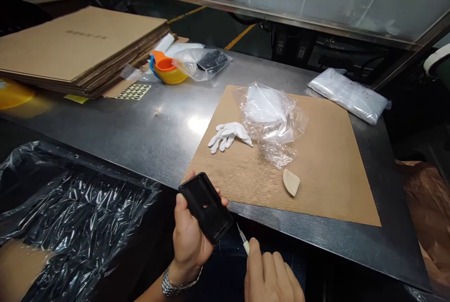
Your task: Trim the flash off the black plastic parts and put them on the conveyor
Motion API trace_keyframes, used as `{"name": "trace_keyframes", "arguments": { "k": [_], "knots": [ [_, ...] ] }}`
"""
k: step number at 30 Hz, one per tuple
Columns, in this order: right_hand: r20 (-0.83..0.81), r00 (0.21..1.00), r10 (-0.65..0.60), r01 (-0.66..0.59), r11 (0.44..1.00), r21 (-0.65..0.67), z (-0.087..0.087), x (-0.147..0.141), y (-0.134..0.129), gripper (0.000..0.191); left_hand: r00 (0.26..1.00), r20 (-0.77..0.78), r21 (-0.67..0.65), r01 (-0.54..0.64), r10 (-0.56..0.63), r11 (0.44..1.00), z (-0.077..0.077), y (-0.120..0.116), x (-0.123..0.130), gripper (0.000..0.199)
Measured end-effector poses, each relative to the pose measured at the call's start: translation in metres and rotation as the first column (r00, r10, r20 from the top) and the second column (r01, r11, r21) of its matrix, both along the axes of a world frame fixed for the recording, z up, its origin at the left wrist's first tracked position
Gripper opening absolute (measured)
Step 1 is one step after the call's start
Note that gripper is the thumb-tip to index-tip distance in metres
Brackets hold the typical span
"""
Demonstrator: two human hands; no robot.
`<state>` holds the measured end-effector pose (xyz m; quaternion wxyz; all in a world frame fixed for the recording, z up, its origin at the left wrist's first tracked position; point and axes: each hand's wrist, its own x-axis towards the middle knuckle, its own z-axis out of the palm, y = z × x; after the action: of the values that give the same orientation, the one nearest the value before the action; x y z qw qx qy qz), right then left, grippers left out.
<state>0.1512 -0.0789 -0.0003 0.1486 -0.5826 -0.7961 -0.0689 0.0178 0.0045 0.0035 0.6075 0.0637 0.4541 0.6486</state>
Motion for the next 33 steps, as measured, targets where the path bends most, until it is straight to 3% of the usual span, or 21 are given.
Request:
{"name": "trace_keyframes", "arguments": {
  "k": [4, 9, 16, 27, 33],
  "knots": [
    [-0.167, 0.985, 0.043, -0.067, 0.988, -0.138, -0.008, 0.015, 0.001, 0.029, 0.979, 0.158, -0.042, 0.135, -0.127, 0.990, 0.001, 0.004, -0.003, 0.046],
    [-0.030, 0.991, 0.133, -0.134, 0.990, -0.038, -0.006, 0.019, 0.002, 0.031, 0.971, 0.179, -0.027, 0.164, -0.157, 0.986, 0.004, 0.003, -0.003, 0.045],
    [0.054, 0.994, 0.098, -0.095, 0.993, -0.069, 0.006, 0.015, 0.000, 0.033, 0.973, 0.164, -0.013, 0.169, -0.165, 0.985, 0.005, 0.001, -0.002, 0.046],
    [0.097, 0.985, 0.143, -0.139, 0.989, -0.047, 0.002, 0.022, 0.001, 0.032, 0.973, 0.146, 0.050, 0.171, -0.177, 0.984, 0.002, -0.004, -0.002, 0.048],
    [0.176, 0.980, 0.097, -0.094, 0.995, -0.027, 0.004, 0.020, 0.000, 0.030, 0.974, 0.113, 0.053, 0.191, -0.196, 0.980, 0.001, -0.004, -0.001, 0.050]
  ]
}}
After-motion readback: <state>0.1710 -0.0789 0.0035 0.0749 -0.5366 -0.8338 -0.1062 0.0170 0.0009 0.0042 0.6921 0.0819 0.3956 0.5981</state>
